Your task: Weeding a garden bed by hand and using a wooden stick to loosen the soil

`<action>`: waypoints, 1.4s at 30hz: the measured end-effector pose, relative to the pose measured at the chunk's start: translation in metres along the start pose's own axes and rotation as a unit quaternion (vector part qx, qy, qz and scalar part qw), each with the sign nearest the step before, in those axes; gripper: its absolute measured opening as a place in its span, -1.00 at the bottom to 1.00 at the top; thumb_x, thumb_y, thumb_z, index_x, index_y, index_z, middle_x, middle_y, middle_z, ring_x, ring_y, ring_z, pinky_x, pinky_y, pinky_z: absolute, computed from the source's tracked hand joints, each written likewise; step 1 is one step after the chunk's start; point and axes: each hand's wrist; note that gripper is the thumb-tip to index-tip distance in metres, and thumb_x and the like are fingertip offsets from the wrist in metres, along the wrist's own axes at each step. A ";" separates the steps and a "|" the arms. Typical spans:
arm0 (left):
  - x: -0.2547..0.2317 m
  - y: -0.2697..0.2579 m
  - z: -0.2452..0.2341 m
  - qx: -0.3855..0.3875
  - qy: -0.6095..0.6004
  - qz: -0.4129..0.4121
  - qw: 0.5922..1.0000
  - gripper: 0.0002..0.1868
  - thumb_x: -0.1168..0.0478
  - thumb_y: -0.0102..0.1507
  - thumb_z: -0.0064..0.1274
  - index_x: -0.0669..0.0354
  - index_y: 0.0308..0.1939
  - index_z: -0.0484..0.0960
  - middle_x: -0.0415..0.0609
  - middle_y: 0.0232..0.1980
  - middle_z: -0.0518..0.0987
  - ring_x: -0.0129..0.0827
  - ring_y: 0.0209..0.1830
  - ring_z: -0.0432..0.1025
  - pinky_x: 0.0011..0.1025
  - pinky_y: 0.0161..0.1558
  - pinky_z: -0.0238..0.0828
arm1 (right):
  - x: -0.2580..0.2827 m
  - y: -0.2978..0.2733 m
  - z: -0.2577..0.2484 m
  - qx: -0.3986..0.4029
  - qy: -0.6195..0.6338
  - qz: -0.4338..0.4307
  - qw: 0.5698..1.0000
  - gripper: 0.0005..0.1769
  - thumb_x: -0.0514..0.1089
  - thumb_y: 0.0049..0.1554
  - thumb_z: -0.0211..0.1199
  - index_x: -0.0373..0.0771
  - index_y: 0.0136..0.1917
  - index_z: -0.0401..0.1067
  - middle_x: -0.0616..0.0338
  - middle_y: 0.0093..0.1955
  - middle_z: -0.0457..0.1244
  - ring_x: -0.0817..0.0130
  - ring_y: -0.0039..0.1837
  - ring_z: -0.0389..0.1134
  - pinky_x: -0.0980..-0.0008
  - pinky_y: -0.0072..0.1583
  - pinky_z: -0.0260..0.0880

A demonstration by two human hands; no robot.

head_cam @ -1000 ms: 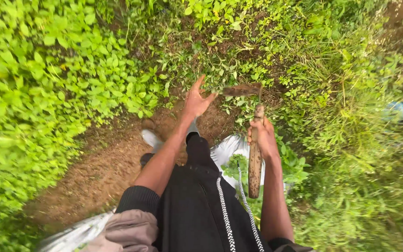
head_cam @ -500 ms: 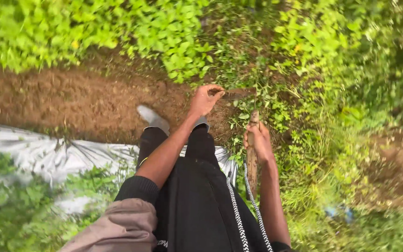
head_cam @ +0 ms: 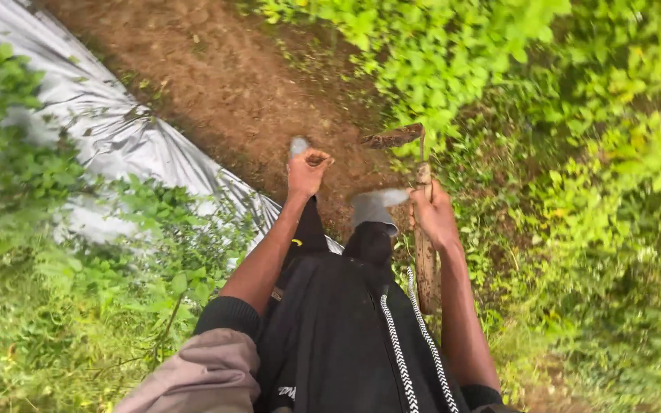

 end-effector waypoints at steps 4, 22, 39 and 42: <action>0.046 0.034 -0.082 -0.115 0.002 -0.046 0.992 -0.91 0.29 0.22 0.25 0.15 -0.20 0.76 0.05 -0.32 0.72 -0.24 -0.29 0.64 -0.23 -0.18 0.59 | 0.016 0.055 0.075 0.027 -0.023 -0.028 0.999 -0.82 -0.20 0.24 0.12 -0.25 -0.21 0.28 0.08 -0.52 0.23 0.34 -0.53 0.26 0.34 -0.40 0.30; 0.191 -0.034 -0.211 -0.251 0.200 -0.270 0.908 -0.85 0.06 0.28 0.12 -0.20 -0.19 0.80 0.00 -0.18 0.73 0.05 -0.03 0.60 -0.13 0.13 0.56 | 0.194 0.168 0.184 0.123 -0.176 -0.020 0.977 -0.81 -0.07 0.32 0.14 -0.22 0.03 0.26 0.18 -0.37 0.27 0.44 -0.45 0.30 0.43 -0.39 0.41; 0.069 0.036 -0.255 -0.494 -0.396 -0.095 0.768 -0.81 0.57 0.11 0.24 0.25 -0.28 0.75 0.06 -0.34 0.69 -0.38 -0.48 0.56 -0.41 -0.42 0.58 | 0.233 0.298 0.260 0.145 -0.466 -0.162 0.858 -0.50 -0.11 0.09 0.35 -0.36 0.24 0.36 -0.40 -0.02 0.31 -0.29 0.08 0.40 -0.17 0.05 0.36; 0.125 0.060 -0.280 -0.485 -0.464 -0.114 0.732 -0.85 0.53 0.15 0.23 0.24 -0.42 0.64 -0.03 -0.30 0.71 -0.44 -0.39 0.56 -0.54 -0.33 0.47 | 0.240 0.292 0.287 0.125 -0.469 -0.168 0.858 -0.59 -0.08 0.07 0.35 -0.30 0.12 0.38 -0.36 -0.11 0.31 -0.31 0.01 0.40 -0.19 0.02 0.32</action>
Point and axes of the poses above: each hand's wrist, its own y-axis towards the middle knuckle, its own z-axis out of the palm, x = y × z
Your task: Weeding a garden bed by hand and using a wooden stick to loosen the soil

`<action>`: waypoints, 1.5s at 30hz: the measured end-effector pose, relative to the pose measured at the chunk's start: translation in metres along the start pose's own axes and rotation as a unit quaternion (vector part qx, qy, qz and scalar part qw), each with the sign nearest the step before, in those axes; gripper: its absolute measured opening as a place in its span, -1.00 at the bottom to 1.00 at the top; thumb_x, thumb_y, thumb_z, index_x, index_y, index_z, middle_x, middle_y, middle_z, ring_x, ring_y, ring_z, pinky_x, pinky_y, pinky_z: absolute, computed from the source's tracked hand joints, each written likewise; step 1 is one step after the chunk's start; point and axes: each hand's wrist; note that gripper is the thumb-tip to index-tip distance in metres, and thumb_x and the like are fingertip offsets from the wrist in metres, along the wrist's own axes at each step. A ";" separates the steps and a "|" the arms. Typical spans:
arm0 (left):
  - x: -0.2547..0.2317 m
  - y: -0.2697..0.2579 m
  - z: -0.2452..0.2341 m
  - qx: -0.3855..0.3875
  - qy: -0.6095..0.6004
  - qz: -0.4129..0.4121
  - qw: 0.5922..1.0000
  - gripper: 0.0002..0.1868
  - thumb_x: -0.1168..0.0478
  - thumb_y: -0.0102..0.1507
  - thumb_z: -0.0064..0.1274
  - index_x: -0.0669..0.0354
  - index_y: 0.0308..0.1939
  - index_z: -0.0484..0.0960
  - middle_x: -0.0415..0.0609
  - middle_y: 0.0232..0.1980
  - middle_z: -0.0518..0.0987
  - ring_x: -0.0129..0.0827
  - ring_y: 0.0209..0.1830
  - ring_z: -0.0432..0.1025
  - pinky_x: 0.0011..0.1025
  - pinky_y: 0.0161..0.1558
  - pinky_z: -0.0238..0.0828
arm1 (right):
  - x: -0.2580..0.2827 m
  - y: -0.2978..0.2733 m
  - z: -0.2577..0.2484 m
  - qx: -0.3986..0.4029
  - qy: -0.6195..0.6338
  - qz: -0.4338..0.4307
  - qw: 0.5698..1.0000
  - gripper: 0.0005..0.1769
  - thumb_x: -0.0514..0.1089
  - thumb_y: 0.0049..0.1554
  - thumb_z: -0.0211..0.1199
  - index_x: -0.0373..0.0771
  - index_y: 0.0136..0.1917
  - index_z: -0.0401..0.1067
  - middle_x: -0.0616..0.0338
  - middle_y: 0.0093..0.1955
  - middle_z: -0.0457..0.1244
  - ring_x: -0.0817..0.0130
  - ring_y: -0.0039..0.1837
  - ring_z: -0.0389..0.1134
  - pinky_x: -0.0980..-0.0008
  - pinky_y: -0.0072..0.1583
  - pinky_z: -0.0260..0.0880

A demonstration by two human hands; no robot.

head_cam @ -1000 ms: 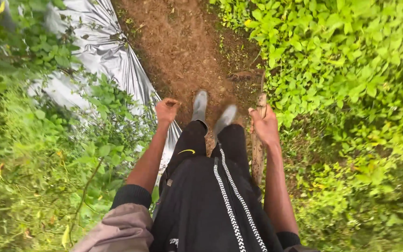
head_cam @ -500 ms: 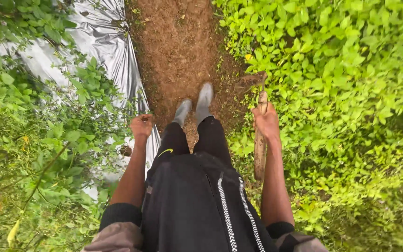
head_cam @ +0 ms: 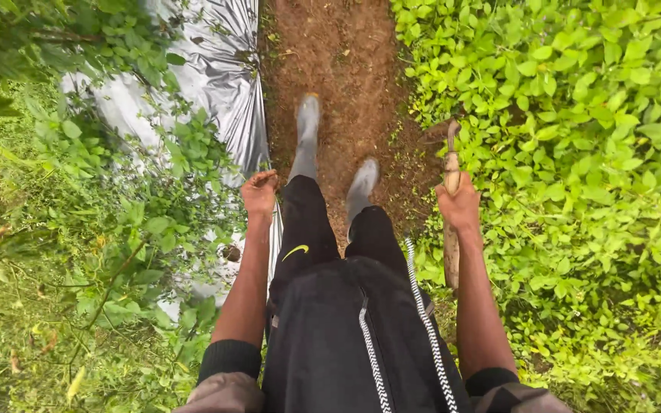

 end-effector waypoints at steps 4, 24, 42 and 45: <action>-0.051 0.010 0.039 -0.047 0.018 -0.067 0.996 -0.87 0.40 0.30 0.17 0.07 -0.25 0.61 0.01 -0.07 0.71 -0.28 -0.19 0.61 -0.34 -0.13 0.65 | 0.027 0.033 0.012 -0.001 0.004 -0.012 1.000 -0.68 -0.03 0.14 0.31 -0.27 0.04 0.36 -0.26 -0.18 0.30 -0.17 -0.08 0.39 -0.08 -0.03 0.32; -0.119 0.246 0.155 0.034 0.572 -0.063 0.817 -0.71 -0.26 0.13 0.07 -0.47 -0.18 0.76 -0.13 -0.11 0.74 -0.02 0.04 0.60 -0.15 0.21 0.49 | 0.313 0.225 0.044 0.013 0.287 0.099 0.953 -0.81 -0.09 0.33 0.09 -0.23 0.13 0.26 0.23 -0.29 0.20 0.43 -0.33 0.28 0.46 -0.27 0.48; -0.147 0.418 0.476 0.204 0.623 0.060 0.753 -0.71 0.18 0.15 0.12 0.02 -0.08 0.79 0.02 -0.24 0.71 0.10 -0.20 0.62 -0.06 -0.07 0.60 | 0.307 0.559 0.157 -0.007 0.416 0.296 0.860 -0.82 -0.09 0.06 0.28 -0.24 -0.17 0.41 0.12 -0.44 0.24 0.35 -0.48 0.28 0.26 -0.44 0.44; -0.219 0.406 0.589 0.290 0.663 0.065 0.687 -0.65 0.21 0.16 0.22 0.08 0.04 0.69 0.11 -0.10 0.66 0.15 -0.01 0.58 0.09 -0.01 0.60 | 0.314 0.589 0.194 -0.021 0.406 0.337 0.849 -0.79 -0.08 0.12 0.21 -0.29 -0.14 0.40 0.07 -0.43 0.25 0.30 -0.45 0.32 0.22 -0.40 0.46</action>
Point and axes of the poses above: each hand's wrist, its own y-axis towards the middle knuckle, its own z-axis out of the palm, x = y × z
